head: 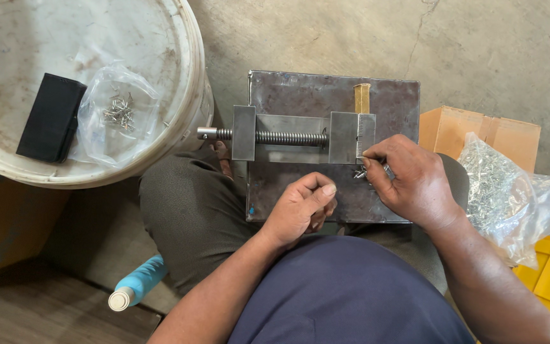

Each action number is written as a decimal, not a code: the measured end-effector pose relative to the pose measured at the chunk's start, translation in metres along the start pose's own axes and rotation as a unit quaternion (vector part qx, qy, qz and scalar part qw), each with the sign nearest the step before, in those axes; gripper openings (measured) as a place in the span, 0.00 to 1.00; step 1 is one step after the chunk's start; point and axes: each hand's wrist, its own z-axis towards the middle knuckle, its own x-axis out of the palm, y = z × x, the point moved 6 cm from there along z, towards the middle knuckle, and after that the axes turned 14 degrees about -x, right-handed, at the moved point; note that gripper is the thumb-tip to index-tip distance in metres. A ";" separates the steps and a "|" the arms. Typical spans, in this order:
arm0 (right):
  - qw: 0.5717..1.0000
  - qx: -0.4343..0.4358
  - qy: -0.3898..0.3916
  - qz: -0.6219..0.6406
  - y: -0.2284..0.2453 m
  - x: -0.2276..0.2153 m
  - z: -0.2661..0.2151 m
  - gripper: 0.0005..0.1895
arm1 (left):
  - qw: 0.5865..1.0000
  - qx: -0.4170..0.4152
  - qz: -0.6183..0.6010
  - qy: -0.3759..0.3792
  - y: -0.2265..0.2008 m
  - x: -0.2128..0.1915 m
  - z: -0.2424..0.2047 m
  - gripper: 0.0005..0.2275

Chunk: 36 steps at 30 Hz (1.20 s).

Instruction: The person sits on the floor and uses a bench vise to assemble small metal hardware components. They pick up individual pieces from a pile on the vise base, insert them into the vise jaws, and tighten the screw to secure them. The person occasionally adjusts the vise and handles the small metal parts with both hands.

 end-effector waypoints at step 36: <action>0.997 -0.033 -0.055 0.032 0.040 0.000 -0.022 0.08 | 0.997 0.073 0.004 0.013 -0.001 -0.008 -0.001 0.30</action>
